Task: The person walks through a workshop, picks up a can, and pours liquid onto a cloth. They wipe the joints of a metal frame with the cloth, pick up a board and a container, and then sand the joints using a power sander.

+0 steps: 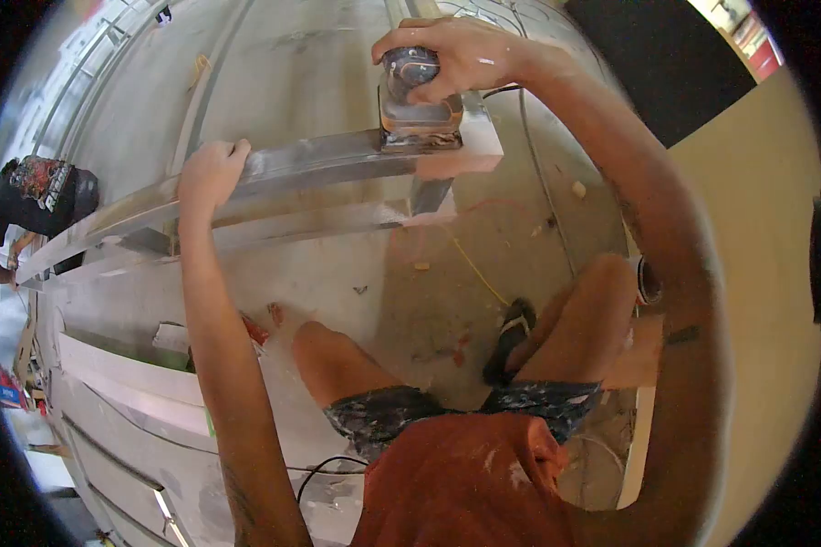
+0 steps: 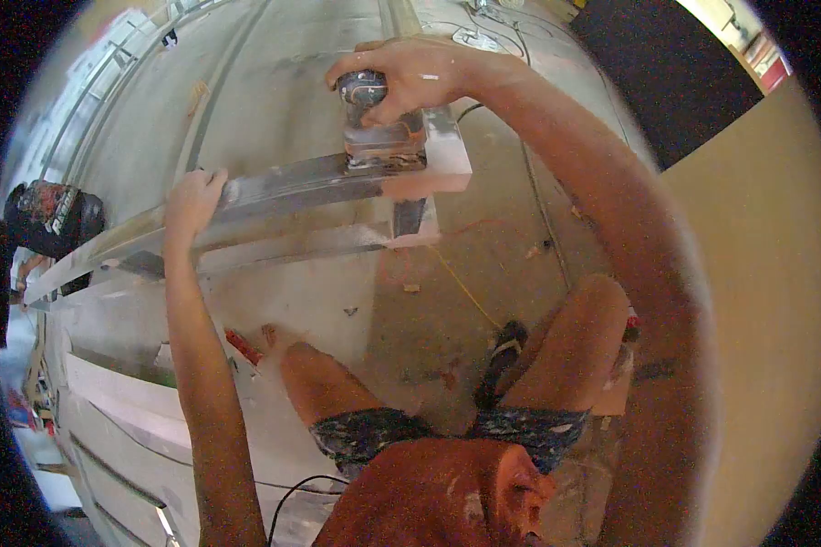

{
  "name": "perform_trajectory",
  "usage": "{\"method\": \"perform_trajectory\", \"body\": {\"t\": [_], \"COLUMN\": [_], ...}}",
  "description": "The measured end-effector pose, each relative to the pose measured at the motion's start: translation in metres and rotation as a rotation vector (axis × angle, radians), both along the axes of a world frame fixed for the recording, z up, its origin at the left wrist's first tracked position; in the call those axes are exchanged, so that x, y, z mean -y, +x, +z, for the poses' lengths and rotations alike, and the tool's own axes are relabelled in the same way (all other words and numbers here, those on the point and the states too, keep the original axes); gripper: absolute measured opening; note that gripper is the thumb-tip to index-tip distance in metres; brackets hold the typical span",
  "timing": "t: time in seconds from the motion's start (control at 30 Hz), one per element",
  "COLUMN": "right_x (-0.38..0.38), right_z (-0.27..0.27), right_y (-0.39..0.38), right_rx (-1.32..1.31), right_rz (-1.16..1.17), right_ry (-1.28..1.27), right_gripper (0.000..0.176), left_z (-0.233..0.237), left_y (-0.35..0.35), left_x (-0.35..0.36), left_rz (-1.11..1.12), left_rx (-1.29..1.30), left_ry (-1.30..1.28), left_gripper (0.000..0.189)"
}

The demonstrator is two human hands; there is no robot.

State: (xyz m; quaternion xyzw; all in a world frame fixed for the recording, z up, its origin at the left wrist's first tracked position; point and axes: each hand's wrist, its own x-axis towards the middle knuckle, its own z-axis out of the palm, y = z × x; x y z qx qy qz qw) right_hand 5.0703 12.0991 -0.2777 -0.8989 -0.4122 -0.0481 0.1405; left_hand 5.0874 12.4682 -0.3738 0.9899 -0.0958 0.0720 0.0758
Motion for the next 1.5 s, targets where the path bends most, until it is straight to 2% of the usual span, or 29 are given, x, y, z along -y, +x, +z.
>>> {"method": "perform_trajectory", "body": {"t": [0.23,0.37,0.43,0.63,1.07,1.2,1.3,1.5], "right_x": [-0.023,-0.012,-0.007,-0.018,-0.022,-0.022,-0.027,-0.017], "right_z": [0.004,0.002,0.002,0.0,0.004,0.004,0.005,0.008], "right_y": [0.0,-0.005,-0.001,-0.007,-0.005,-0.008,-0.011,-0.016], "right_rx": [0.011,0.057,0.081,0.089,0.108,0.109,0.141,0.121], "right_rz": [-0.019,-0.027,-0.135,-0.028,0.027,-0.021,-0.039,-0.081], "right_ry": [-0.021,0.004,-0.047,-0.002,-0.003,-0.054,-0.066,-0.075], "right_gripper": [0.06,0.06,0.059,0.058,0.06,0.06,0.058,0.058], "left_z": [-0.002,-0.004,-0.003,0.002,0.006,-0.007,-0.006,-0.002], "left_y": [0.001,0.006,0.006,0.002,-0.002,0.011,0.012,0.009], "left_x": [0.001,-0.004,-0.004,0.001,0.002,-0.006,-0.003,-0.006], "left_rz": [-0.004,-0.005,-0.007,-0.009,0.0,-0.029,0.05,0.004], "left_rx": [0.048,0.038,0.006,-0.003,0.013,0.015,-0.042,-0.054], "left_ry": [-0.009,0.005,0.0,-0.009,-0.016,-0.036,-0.005,-0.039], "left_gripper": [0.055,0.055,0.055,0.055,0.054,0.053,0.052,0.051]}}
